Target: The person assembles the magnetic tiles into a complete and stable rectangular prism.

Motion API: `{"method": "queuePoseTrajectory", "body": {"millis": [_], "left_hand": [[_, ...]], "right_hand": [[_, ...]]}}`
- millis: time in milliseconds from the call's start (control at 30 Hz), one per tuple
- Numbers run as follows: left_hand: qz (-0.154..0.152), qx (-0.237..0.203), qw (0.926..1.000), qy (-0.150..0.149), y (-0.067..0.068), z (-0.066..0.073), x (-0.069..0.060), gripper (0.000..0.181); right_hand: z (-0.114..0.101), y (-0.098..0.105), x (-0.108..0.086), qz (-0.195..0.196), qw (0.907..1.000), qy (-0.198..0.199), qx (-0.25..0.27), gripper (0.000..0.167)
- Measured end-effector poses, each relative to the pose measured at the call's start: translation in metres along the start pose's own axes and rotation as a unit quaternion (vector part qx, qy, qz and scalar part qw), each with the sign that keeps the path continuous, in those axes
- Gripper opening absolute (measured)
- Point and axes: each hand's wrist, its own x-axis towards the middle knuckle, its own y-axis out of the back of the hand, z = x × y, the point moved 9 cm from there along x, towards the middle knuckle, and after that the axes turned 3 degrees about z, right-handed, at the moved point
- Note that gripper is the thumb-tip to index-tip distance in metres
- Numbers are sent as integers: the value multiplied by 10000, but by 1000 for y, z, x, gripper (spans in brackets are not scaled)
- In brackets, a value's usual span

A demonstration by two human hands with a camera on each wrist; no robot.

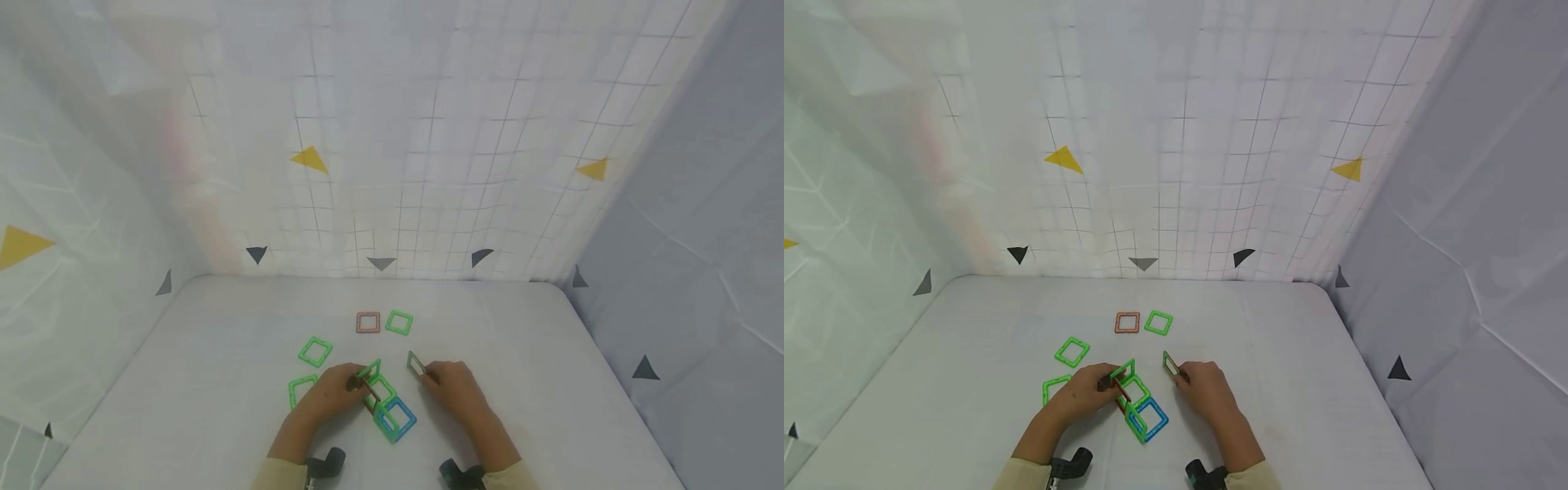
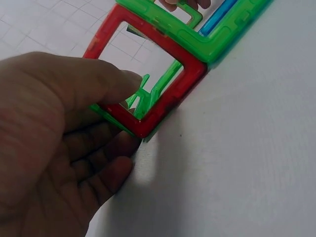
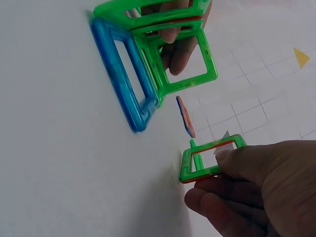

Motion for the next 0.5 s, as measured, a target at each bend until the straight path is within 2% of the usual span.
{"method": "queuePoseTrajectory", "body": {"millis": [100, 500], "left_hand": [[5, -7, 10000, -65, 0, 1, 0, 41], [25, 48, 10000, 73, 2, 3, -2, 41]], "right_hand": [[-5, -3, -1, -102, 9999, 82, 34, 16], [-17, -17, -1, -306, 9989, 296, 200, 14]]}}
